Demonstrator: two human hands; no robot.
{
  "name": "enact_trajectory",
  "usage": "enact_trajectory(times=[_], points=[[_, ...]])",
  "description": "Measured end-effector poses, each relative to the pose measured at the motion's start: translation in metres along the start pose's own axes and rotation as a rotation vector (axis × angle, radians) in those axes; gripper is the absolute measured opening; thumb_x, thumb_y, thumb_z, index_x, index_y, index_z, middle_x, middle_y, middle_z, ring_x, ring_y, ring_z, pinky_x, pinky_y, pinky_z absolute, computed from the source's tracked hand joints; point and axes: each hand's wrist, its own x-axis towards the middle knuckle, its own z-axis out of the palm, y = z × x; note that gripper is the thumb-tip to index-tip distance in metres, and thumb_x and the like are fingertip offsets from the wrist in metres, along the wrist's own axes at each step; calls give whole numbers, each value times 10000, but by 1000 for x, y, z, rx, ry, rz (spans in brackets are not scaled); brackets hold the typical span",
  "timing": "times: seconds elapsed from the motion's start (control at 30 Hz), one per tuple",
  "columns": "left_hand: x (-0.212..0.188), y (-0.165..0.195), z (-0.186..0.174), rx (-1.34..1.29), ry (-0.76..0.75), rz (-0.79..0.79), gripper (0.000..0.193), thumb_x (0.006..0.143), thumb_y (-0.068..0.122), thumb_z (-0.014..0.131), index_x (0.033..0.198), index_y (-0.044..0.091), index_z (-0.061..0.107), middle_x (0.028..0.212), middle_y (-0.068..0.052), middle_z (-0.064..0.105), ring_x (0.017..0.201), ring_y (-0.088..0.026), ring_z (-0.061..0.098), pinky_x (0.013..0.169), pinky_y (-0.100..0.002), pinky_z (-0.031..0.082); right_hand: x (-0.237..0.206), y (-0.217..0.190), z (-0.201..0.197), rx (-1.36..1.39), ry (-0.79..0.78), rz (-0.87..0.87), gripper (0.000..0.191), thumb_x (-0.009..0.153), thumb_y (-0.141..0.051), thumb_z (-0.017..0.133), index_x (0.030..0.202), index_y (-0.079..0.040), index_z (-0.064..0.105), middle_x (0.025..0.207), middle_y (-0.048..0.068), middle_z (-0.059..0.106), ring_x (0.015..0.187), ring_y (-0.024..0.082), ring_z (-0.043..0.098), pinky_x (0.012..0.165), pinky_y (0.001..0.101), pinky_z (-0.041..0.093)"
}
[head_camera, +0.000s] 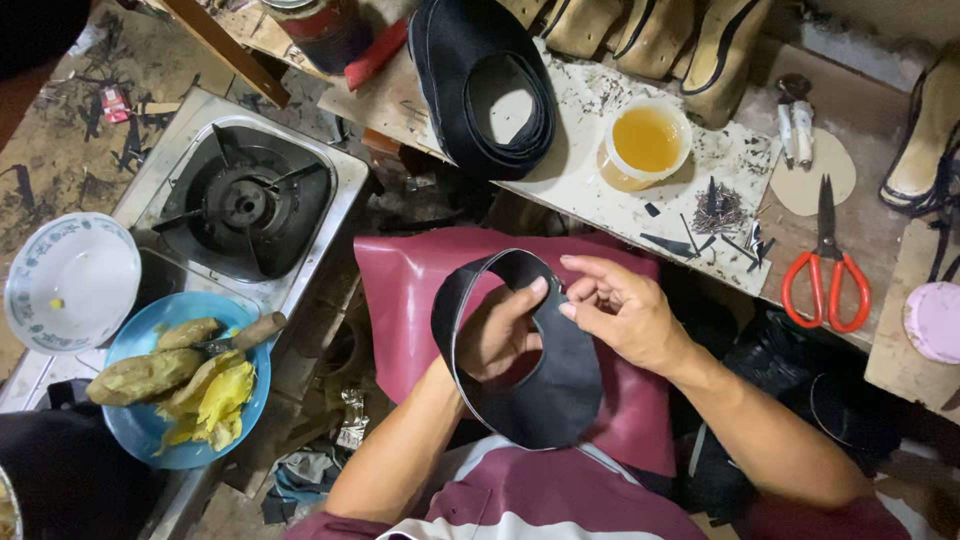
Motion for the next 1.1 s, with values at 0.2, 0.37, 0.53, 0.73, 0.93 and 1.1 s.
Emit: enact_trajectory(times=[0.2, 0.37, 0.53, 0.73, 0.93, 1.1], points=[[-6, 2, -8, -19, 2, 108, 207, 1073, 218, 598, 1092, 32, 687, 980, -63, 704, 811, -149, 667, 706, -316, 535, 1, -18, -6, -521, -181, -451, 382, 859, 23, 638, 1233, -24, 702, 1046, 120, 703, 892, 217, 724, 779, 290, 576], [-4, -5, 0, -15, 60, 121, 128, 1020, 185, 622, 1056, 72, 669, 961, -38, 695, 802, -143, 669, 686, -307, 541, 9, -15, 0, -667, -79, -522, 435, 824, 64, 624, 1245, -28, 690, 1132, 164, 674, 972, 309, 707, 831, 352, 575], [-2, -2, 0, -65, 95, 148, 83, 977, 166, 645, 1031, 104, 655, 953, -20, 691, 798, -141, 673, 663, -302, 542, 8, -14, -7, -679, -97, -627, 427, 797, 80, 639, 1189, -67, 721, 1162, 142, 668, 1018, 304, 704, 874, 357, 579], [-1, 1, -7, -65, -58, 252, 105, 1096, 126, 640, 1164, 46, 652, 1045, -79, 687, 852, -169, 663, 689, -313, 510, 6, -13, -14, -615, -125, -644, 396, 783, 83, 665, 1147, -57, 732, 1171, 143, 659, 1019, 298, 701, 861, 353, 574], [-9, 20, -4, -191, -61, 241, 245, 1085, 214, 480, 1115, 11, 615, 1019, -99, 704, 904, -206, 713, 848, -369, 591, 5, -19, -12, -534, -159, -608, 350, 845, 62, 652, 1169, -53, 718, 1123, 125, 696, 958, 241, 715, 822, 319, 582], [-7, 16, 2, -109, -36, 257, 284, 1070, 253, 487, 1116, 11, 629, 1023, -89, 720, 906, -175, 711, 847, -346, 584, 1, -30, 3, -378, -74, -145, 481, 836, -67, 754, 1298, -12, 629, 795, 64, 741, 619, 154, 685, 588, 280, 565]])
